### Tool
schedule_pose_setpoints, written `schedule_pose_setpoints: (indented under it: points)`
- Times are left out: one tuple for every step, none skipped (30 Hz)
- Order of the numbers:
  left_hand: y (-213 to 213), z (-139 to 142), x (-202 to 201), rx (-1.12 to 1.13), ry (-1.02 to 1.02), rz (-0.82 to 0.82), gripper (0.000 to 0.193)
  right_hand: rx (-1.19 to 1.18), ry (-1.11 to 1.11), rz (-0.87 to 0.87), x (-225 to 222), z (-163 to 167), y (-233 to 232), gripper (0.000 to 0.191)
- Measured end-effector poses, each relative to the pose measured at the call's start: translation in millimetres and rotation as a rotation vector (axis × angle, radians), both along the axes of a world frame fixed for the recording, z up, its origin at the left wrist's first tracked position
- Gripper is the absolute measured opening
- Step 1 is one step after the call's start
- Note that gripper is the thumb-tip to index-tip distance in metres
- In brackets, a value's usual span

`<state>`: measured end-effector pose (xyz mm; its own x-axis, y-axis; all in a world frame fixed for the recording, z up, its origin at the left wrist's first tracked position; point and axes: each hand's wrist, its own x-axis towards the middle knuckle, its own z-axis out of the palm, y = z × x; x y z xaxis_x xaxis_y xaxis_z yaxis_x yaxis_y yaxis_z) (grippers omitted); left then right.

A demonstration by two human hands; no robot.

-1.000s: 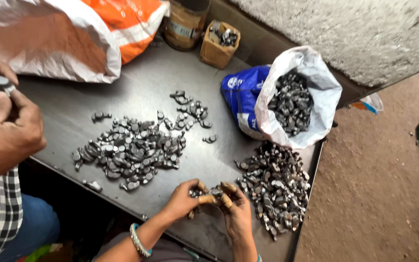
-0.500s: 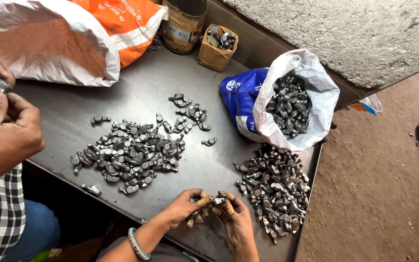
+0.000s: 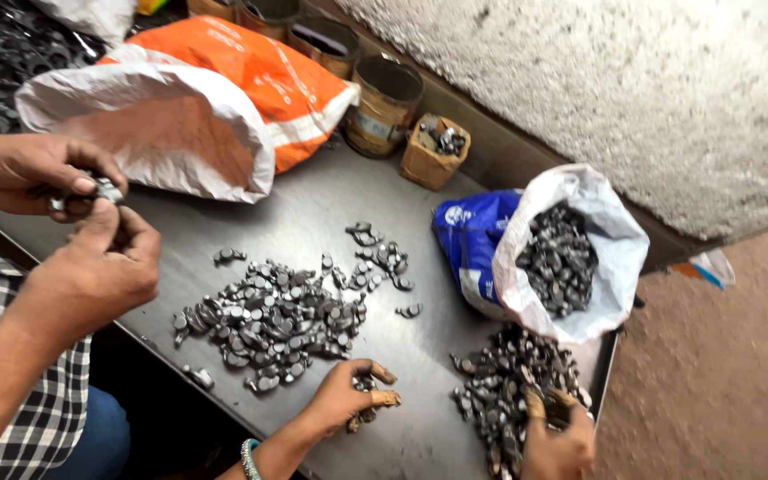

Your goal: The person sorts small cast metal parts on a metal table, picking up individual pieces by hand, turning and checking each one, and placing accepted pieces into a pile next to a bag filled with similar parts. Another worker occasionally adds handfuls of parts from the bag to the table.

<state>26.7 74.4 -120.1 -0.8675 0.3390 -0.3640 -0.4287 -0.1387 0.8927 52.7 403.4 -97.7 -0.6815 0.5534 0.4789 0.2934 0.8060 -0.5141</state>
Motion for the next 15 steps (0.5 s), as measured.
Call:
schedule_pose_setpoints:
  points:
    - [-7,6,-10,-0.106,0.035,0.044,0.036,0.057,-0.018,-0.006,-8,7,-5,0.037]
    - [-15,12,-24,-0.211,0.068,0.09,0.036,0.114,-0.034,-0.012,-15,12,-13,0.037]
    - [-22,18,-36,-0.317,0.096,0.134,0.037,0.172,-0.053,-0.02,-23,17,-23,0.037]
    - [-28,24,-53,-0.449,0.344,0.263,0.04,-0.016,-0.032,0.19,-35,19,-37,0.035]
    - [-35,30,-72,-0.58,0.595,0.391,0.043,-0.202,-0.009,0.403,-48,20,-52,0.032]
    - [-40,37,-90,-0.651,0.558,0.426,0.046,-0.16,-0.077,0.462,-58,18,-73,0.033]
    - [-45,45,-112,-0.72,0.519,0.459,0.048,-0.115,-0.146,0.516,-72,13,-97,0.033]
    - [-50,53,-131,-0.725,0.528,0.497,0.049,-0.255,-0.205,0.587,-89,11,-118,0.033]
    - [-53,61,-149,-0.73,0.535,0.534,0.05,-0.227,-0.239,0.645,-110,10,-137,0.035]
    - [-55,69,-165,-0.755,0.502,0.523,0.051,-0.197,-0.272,0.701,-131,11,-154,0.038]
    - [-58,78,-179,-0.78,0.47,0.515,0.053,-0.117,-0.24,0.758,-149,12,-170,0.044]
    - [-58,86,-188,-0.802,0.437,0.507,0.055,-0.035,-0.209,0.813,-166,15,-184,0.05]
    - [-58,93,-196,-0.806,0.415,0.46,0.056,-0.004,-0.221,0.831,-181,17,-196,0.059]
    - [-58,99,-202,-0.811,0.392,0.411,0.058,0.024,-0.233,0.848,-195,20,-207,0.068]
    - [-56,102,-206,-0.817,0.367,0.357,0.059,0.048,-0.248,0.86,-205,23,-214,0.078]
